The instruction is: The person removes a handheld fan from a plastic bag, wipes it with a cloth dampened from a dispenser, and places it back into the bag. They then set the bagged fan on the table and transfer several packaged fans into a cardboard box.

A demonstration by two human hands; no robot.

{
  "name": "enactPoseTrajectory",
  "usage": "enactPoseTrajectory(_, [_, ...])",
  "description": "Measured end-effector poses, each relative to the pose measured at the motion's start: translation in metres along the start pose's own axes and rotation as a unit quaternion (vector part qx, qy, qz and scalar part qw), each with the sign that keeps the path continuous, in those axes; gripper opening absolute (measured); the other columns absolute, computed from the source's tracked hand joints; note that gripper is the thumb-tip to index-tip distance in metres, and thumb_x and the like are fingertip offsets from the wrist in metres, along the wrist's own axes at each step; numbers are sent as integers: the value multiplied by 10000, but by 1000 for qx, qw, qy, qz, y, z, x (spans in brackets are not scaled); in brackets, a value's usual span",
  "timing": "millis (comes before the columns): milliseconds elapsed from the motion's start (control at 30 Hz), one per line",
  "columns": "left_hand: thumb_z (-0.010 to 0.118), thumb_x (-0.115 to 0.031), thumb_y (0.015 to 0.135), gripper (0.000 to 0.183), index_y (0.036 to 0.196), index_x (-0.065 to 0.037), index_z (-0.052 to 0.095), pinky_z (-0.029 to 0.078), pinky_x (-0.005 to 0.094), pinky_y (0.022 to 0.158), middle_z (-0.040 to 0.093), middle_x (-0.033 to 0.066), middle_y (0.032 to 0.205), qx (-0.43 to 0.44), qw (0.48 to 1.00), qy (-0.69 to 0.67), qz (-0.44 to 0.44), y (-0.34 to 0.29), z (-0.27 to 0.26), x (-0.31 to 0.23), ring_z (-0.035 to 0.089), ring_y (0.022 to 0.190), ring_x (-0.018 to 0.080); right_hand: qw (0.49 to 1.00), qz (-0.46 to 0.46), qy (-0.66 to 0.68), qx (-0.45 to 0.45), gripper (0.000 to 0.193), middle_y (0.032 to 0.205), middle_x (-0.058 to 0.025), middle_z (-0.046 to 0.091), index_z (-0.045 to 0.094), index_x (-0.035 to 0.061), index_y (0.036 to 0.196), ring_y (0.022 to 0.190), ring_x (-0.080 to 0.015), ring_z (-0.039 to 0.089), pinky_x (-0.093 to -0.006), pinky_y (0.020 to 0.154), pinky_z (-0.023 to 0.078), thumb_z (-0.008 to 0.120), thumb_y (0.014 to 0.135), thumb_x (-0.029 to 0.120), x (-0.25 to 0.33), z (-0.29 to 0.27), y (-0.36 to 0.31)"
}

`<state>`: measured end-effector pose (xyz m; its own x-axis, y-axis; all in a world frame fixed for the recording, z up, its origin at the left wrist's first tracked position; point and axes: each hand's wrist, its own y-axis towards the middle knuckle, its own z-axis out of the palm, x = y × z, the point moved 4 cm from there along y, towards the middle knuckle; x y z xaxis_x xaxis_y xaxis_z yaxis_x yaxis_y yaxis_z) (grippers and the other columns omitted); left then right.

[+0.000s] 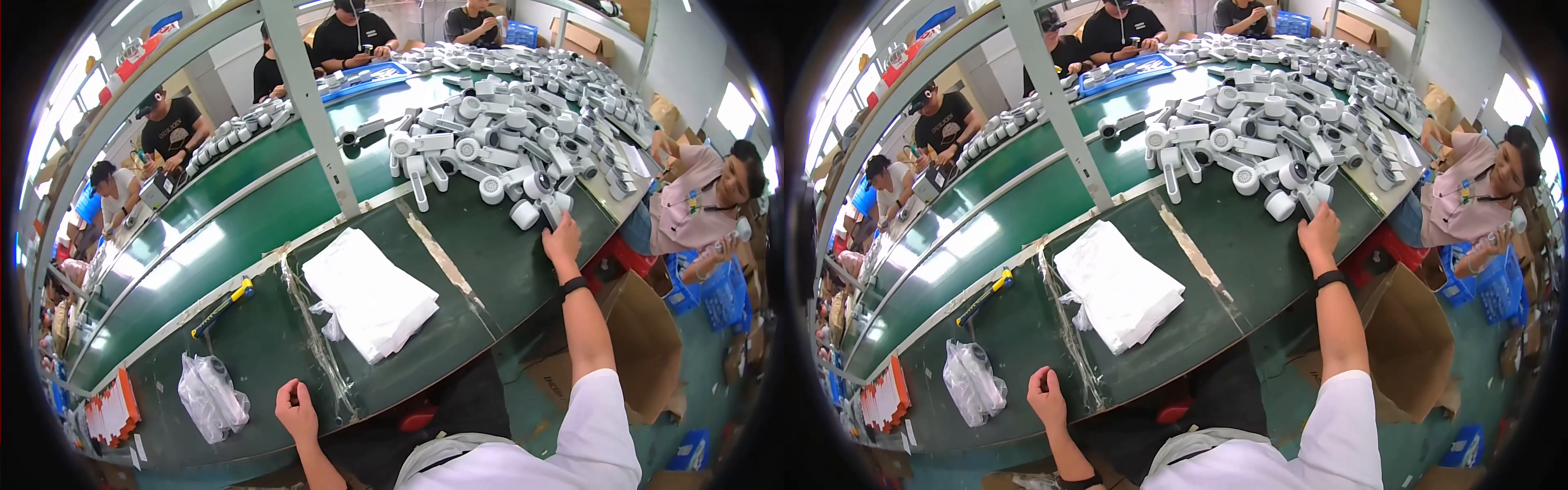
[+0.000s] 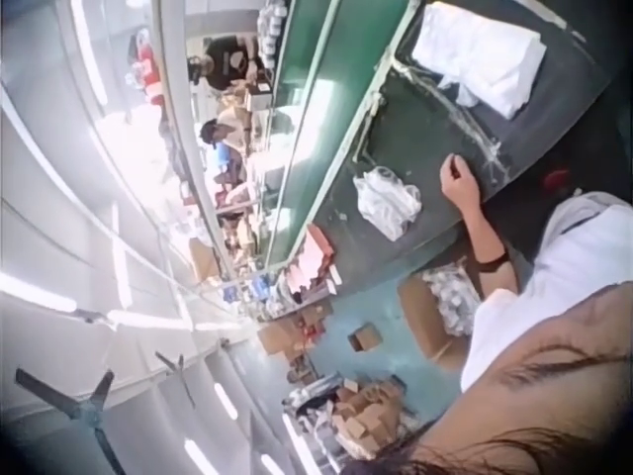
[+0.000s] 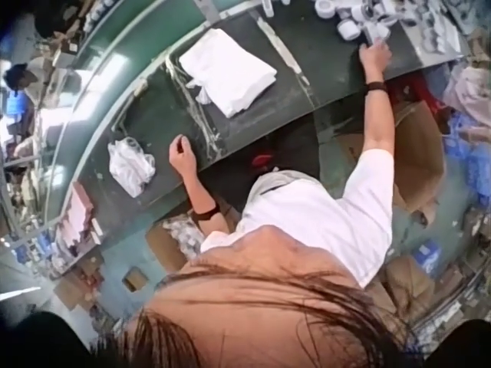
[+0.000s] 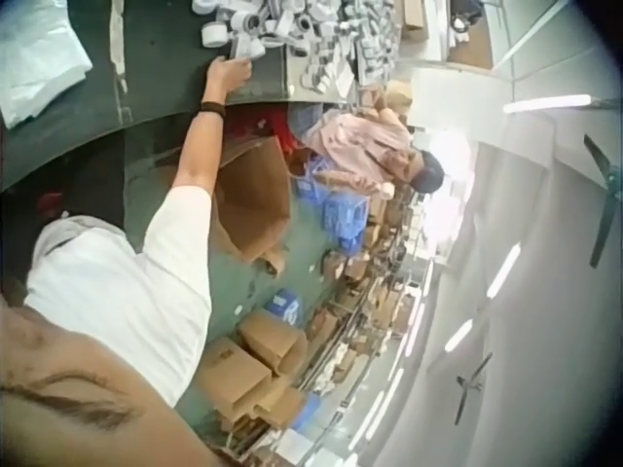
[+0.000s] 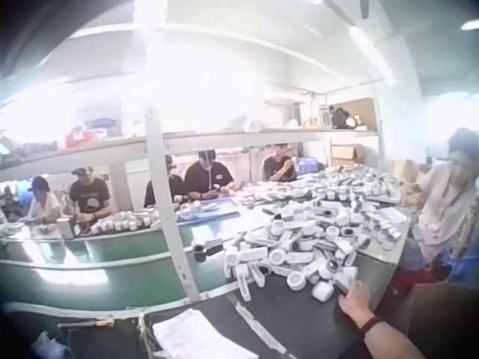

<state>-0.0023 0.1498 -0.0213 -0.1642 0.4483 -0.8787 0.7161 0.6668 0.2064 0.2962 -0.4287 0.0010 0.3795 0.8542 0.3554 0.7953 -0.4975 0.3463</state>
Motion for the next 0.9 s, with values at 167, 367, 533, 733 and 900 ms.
enactPoseTrajectory(167, [651, -123, 888, 160, 976, 10, 662, 439, 234, 617, 635, 31, 854, 3, 1000, 10, 22, 0, 1, -5, 542, 693, 97, 999, 9, -11, 42, 601, 1188, -212, 523, 481, 51, 1307, 1119, -396, 524, -503, 920, 453, 657, 789, 298, -4, 7, 1])
enactPoseTrajectory(367, [667, -131, 889, 211, 1039, 15, 645, 468, 244, 697, 649, 14, 882, 48, 998, -23, -19, 6, 11, -21, 586, 787, 101, 930, 16, 366, 26, 488, 924, -104, 595, 535, 5, 1226, 781, -229, 612, -341, 708, 503, 647, 810, 236, -8, -10, -31])
enactPoseTrajectory(533, [764, -124, 738, 287, 995, -41, 668, 464, 379, 840, 669, 85, 1000, 145, 941, 79, 295, -6, 61, -138, 615, 956, 278, 655, 8, 688, 311, 522, 844, -103, 611, 483, -39, 1256, 712, -216, 623, -311, 626, 532, 574, 753, 62, 56, -76, -145])
enactPoseTrajectory(733, [750, -212, 728, 182, 847, -109, 657, 366, 402, 825, 622, 25, 902, 172, 849, 189, 462, -15, 139, -172, 568, 892, 221, 609, 48, 665, 431, 440, 799, -115, 611, 538, -32, 1036, 679, -242, 651, -365, 611, 566, 492, 600, -68, 84, -75, -247])
enactPoseTrajectory(900, [679, -185, 791, 61, 813, -132, 657, 353, 406, 802, 619, 4, 859, 191, 839, 245, 447, -9, 152, -152, 562, 862, 217, 595, 49, 673, 435, 366, 818, -102, 604, 542, -16, 978, 627, -193, 598, -321, 584, 508, 490, 625, -101, 86, -84, -264])
